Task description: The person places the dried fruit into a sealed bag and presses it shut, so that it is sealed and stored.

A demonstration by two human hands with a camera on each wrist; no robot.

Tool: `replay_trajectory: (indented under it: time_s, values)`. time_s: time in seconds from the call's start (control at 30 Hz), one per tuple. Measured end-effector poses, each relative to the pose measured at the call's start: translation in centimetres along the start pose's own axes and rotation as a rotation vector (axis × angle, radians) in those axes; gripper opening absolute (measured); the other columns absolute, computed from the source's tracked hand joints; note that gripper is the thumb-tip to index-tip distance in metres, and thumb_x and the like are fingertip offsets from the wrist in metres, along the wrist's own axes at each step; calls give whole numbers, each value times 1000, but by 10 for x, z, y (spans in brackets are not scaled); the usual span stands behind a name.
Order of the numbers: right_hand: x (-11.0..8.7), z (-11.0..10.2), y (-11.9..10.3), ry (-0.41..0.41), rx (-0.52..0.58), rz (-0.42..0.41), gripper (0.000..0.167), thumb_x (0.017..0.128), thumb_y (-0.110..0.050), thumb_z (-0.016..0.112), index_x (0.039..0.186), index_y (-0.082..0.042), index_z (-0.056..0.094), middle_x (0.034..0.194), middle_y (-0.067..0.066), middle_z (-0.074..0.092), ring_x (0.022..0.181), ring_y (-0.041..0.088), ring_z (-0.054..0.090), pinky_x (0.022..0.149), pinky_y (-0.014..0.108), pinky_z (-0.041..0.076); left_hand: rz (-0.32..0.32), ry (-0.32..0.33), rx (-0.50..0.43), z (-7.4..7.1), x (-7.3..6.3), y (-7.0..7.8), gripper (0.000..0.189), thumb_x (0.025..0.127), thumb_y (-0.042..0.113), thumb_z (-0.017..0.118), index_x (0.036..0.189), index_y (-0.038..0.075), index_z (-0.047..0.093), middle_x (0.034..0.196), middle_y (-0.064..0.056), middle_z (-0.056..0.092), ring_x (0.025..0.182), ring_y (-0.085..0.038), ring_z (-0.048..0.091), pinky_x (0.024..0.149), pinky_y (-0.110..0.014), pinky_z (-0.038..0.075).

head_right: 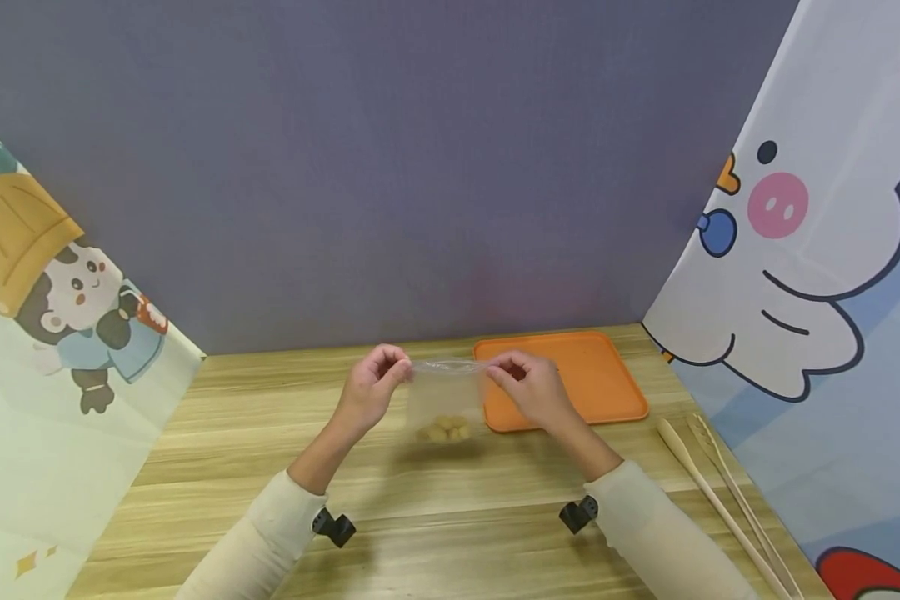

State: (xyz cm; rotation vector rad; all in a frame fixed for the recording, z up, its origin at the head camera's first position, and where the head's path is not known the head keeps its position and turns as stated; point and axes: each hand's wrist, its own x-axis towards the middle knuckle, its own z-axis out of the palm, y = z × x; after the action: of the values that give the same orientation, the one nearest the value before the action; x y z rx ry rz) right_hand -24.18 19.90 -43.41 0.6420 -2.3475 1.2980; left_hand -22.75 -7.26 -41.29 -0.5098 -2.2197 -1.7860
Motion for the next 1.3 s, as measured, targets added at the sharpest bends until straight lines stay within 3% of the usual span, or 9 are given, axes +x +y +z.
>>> replay_trajectory:
  time_s: [0.17,0.3,0.47,0.6,0.73,0.9,1.03,1.3]
  values:
    - [4,-4,-9,47,-29,-40,5,93,-14,74,93,-10,77,81,2,76,69,0,61,58,19,50,-36,-14,-31,-2,0,-4,11,99,5,64,103,-5,66,90,-22,66,77,-11,61,69,-18,54]
    - [7,-4,-14,69,-27,-64,8,93,-14,75,92,-7,77,78,3,75,68,-1,60,56,17,49,-64,-31,-52,-2,0,-8,14,100,5,63,108,-6,67,94,-24,67,82,-22,64,73,-18,56]
    - [9,-4,-16,83,-20,-68,15,94,-18,75,92,-4,76,77,3,75,67,-2,60,56,17,48,-75,-49,-21,-2,-3,-15,15,99,8,65,109,-2,69,94,-19,68,83,-14,63,73,-17,54]
    - [8,-4,-15,84,-24,-76,16,94,-19,74,92,-4,76,78,3,75,67,-1,60,57,17,49,-51,-48,24,-3,-4,-18,13,96,10,69,105,0,70,95,-15,69,82,-7,59,72,-16,51]
    - [7,-4,-14,72,-18,-74,15,94,-18,74,92,-3,76,78,3,75,68,-1,60,58,18,50,-5,-32,87,-3,-4,-17,10,96,10,70,100,1,71,92,-13,70,79,-7,58,69,-17,51]
    - [6,-4,-10,58,-15,-54,2,92,-9,74,91,-8,76,79,4,75,68,-1,59,60,16,50,71,-26,193,-2,-4,-17,8,97,11,69,97,4,71,90,-9,70,78,-8,58,68,-18,51]
    - [6,-3,-4,53,-19,-50,7,90,-2,75,91,-9,76,80,6,75,68,0,58,59,16,49,130,-29,236,-1,-3,-16,8,97,11,69,97,3,71,89,-9,70,78,-8,58,68,-20,53]
    - [5,-3,-3,49,-37,-63,5,91,-4,75,91,-9,75,79,5,74,68,-1,57,59,17,49,129,-27,261,0,-3,-13,9,97,12,69,95,3,70,87,-9,69,77,-8,57,67,-19,51]
